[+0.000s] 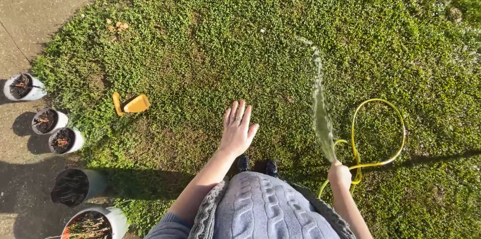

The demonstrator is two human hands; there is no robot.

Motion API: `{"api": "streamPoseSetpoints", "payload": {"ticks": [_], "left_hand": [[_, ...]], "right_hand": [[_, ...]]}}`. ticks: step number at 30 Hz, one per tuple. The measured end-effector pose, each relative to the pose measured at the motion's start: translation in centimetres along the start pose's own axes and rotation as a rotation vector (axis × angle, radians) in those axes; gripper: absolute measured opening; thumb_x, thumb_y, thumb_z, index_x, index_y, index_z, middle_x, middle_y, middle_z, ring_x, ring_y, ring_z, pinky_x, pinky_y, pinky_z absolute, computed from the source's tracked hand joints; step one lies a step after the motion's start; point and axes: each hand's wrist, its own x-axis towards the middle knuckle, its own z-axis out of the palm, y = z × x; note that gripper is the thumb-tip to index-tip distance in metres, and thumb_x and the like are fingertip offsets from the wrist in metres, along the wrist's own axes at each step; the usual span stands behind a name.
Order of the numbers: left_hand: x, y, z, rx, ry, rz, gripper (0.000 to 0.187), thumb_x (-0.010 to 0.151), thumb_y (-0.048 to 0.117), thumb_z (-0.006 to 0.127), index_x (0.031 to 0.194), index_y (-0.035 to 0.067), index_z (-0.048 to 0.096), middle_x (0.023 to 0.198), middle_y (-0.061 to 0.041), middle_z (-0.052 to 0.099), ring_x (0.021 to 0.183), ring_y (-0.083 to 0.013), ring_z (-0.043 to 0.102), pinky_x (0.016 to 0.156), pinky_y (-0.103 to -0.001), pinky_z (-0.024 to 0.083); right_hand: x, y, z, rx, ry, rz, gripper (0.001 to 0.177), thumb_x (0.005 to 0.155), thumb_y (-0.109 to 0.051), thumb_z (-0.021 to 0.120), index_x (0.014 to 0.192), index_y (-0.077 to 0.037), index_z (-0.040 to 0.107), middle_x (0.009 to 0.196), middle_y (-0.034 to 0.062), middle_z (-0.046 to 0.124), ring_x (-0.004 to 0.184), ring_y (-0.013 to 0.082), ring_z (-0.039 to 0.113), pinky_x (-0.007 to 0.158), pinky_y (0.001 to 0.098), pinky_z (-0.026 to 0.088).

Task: The person waters a lawn using a yellow garden hose, moving the hose back and forth to cover different areas. The person walks across the grass, adjusting the hose position to ensure even coverage while avoiding potted plants along the edge.

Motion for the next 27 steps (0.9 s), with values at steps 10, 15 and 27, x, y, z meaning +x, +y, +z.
{"api": "streamPoseSetpoints", "payload": {"ticks": [10, 15, 27], "left_hand": [[1.4, 0.0, 0.3, -0.069, -0.105, 0.076, 0.066, 0.104, 0.051, 0.032, 0.153, 0.007, 0.029, 0.166, -0.015, 0.011, 0.153, -0.0296, 0.003, 0.125, -0.049, 0.001], [1.6, 0.4, 1.8, -0.105, -0.094, 0.104, 0.065, 0.103, 0.05, 0.036, 0.152, 0.006, 0.033, 0.165, -0.016, 0.017, 0.153, -0.0303, 0.008, 0.125, -0.049, 0.003], [1.8, 1.9, 1.1, -0.055, -0.084, 0.117, 0.066, 0.105, 0.051, 0.026, 0.15, 0.005, 0.037, 0.164, -0.017, 0.02, 0.153, -0.0336, 0.009, 0.125, -0.051, 0.004]], "right_hand": [[-5.7, 5.2, -2.3, 0.167, 0.121, 0.135, 0.058, 0.117, -0.042, 0.036, 0.106, 0.003, 0.071, 0.085, 0.0151, 0.068, 0.06, 0.0206, 0.053, 0.048, 0.034, 0.04], [-8.3, 4.2, -2.4, 0.0, -0.022, 0.131, 0.057, 0.11, -0.044, 0.034, 0.11, 0.0, 0.071, 0.094, 0.0158, 0.069, 0.067, 0.0224, 0.055, 0.052, 0.0348, 0.038], [-10.1, 2.6, -3.4, 0.032, -0.084, 0.145, 0.056, 0.11, -0.046, 0.038, 0.133, -0.003, 0.064, 0.13, 0.0198, 0.067, 0.064, 0.0173, 0.051, 0.047, 0.029, 0.032]]}}
